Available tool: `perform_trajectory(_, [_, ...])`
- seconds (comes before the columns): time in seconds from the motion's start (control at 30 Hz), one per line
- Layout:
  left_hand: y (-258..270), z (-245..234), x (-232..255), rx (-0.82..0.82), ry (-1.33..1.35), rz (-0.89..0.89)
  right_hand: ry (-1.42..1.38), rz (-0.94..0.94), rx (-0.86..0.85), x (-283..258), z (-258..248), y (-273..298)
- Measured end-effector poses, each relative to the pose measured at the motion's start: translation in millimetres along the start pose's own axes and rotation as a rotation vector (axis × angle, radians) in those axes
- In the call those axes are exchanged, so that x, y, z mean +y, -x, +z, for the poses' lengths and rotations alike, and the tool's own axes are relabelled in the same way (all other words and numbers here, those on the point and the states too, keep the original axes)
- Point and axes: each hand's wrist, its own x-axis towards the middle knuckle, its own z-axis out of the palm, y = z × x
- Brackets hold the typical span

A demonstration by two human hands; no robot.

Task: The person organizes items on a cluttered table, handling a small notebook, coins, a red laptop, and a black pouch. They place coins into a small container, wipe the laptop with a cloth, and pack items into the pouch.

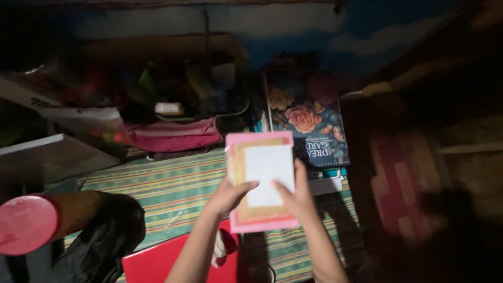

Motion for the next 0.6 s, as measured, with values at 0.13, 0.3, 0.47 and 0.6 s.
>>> perform_trajectory(0.13, [-69.5, 69.3, 24.6, 0.22, -0.362, 0.381, 0.163, -0.185, 0.25, -17.7, -41.3, -71.0])
perform_trajectory(0.3, [-151.0, 114.5, 56.5, 0.385, -0.71, 0.662, 0.669, -0.324, 0.409, -39.9, -92.1, -161.5])
perform_trajectory(0.47, [-188.3, 105.1, 34.5, 0.659, -1.426, 0.286, 1.126, -0.073, 0.307, 26.9, -71.3, -215.0])
perform_trajectory(0.6, [-204.3, 96.5, 2.9, 0.755, -1.325, 0.355, 1.11, -0.212, 0.37, 58.0, -72.9, -222.8])
